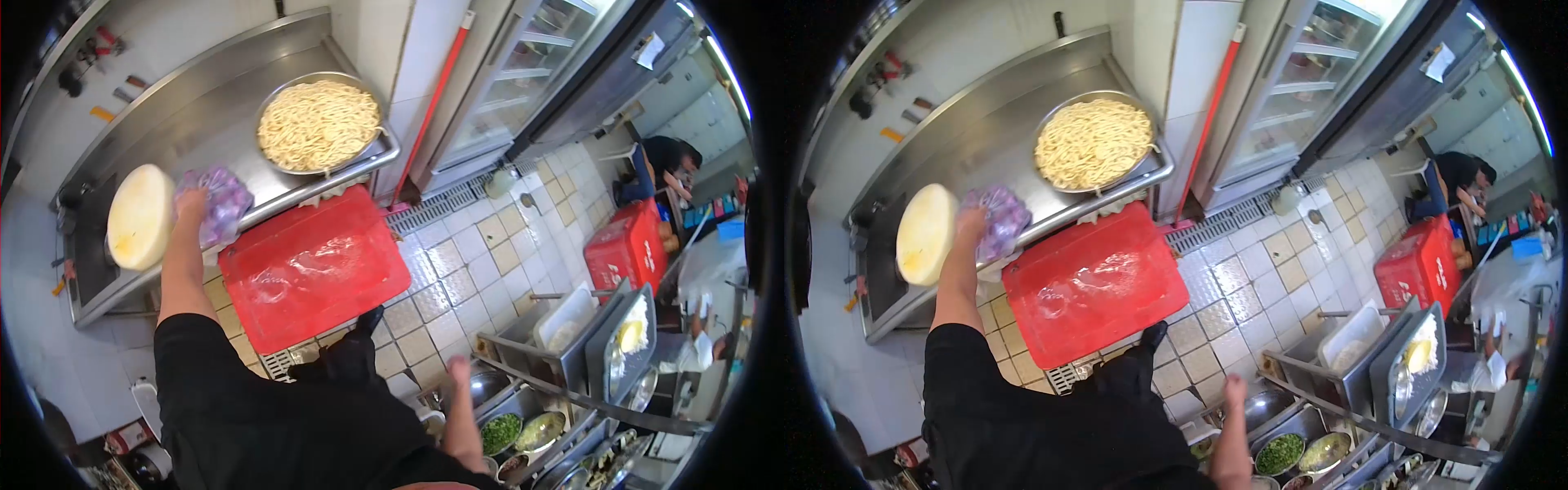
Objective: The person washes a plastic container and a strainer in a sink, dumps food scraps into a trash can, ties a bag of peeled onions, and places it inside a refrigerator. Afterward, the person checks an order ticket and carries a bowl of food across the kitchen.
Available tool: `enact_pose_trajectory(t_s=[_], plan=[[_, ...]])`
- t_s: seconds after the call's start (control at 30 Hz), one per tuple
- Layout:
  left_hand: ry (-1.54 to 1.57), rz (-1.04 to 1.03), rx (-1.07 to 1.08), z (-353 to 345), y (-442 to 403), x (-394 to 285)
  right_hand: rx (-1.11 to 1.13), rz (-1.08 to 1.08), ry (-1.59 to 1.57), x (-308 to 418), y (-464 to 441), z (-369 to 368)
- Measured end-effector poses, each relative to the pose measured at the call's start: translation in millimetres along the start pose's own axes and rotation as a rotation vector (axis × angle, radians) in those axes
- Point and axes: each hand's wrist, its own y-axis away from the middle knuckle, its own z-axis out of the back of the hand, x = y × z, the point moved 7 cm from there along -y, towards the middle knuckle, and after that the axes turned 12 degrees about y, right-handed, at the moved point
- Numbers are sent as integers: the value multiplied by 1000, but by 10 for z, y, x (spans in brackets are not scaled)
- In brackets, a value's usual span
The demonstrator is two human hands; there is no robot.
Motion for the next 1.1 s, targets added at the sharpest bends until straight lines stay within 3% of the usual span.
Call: enact_pose_trajectory(t_s=[0.03, 0.07, 0.1, 0.13, 0.27, 0.3, 0.33, 0.47, 0.53, 0.67, 0.7, 0.77, 0.83, 0.9, 1.0, 1.07, 1.1], plan=[[-15, 13, -33, 85, -47, -43, 83, -28, -121, 634, -226, 415], [52, 40, -28, 75, -148, -54, -18, 63, 63, 865, -658, 677], [119, 81, -35, 102, -256, 24, -80, 189, 230, 1794, -704, 1059], [187, 122, -40, 143, -316, 62, -65, 296, 309, 2177, -1116, 1212], [226, 75, -91, 320, -242, 61, -262, 728, 509, 4647, -1404, 2004], [283, 81, -120, 216, -297, 162, -368, 938, 544, 5277, -1357, 2129], [387, 84, -171, 178, -247, 195, -340, 963, 570, 5868, -1290, 2233], [668, 30, -363, 259, 67, 141, -551, 1283, 951, 7593, -1317, 2437], [650, 40, -304, 599, 463, -303, -645, 1391, 1105, 8145, -1569, 2515], [596, 20, -293, 1117, 1118, -1162, -656, 1393, 1344, 8657, -2247, 2694], [643, 15, -305, 1185, 1256, -1362, -775, 1498, 1254, 8692, -2315, 2723], [735, 9, -327, 1328, 1585, -1793, -769, 1510, 1204, 8693, -2463, 2785], [922, 189, -193, 1433, 1972, -2383, -861, 1596, 1100, 8702, -2601, 2856], [1105, 318, -51, 1329, 2271, -3000, -793, 1727, 1034, 8567, -2717, 2948], [1279, 390, 31, 801, 2493, -3720, -665, 1750, 1053, 7942, -2588, 3422], [1403, 178, 25, 398, 2514, -4212, -643, 2045, 519, 7328, -2345, 4068], [1506, 281, 61, 189, 2610, -4511, -428, 2153, 279, 6915, -2465, 4249]])
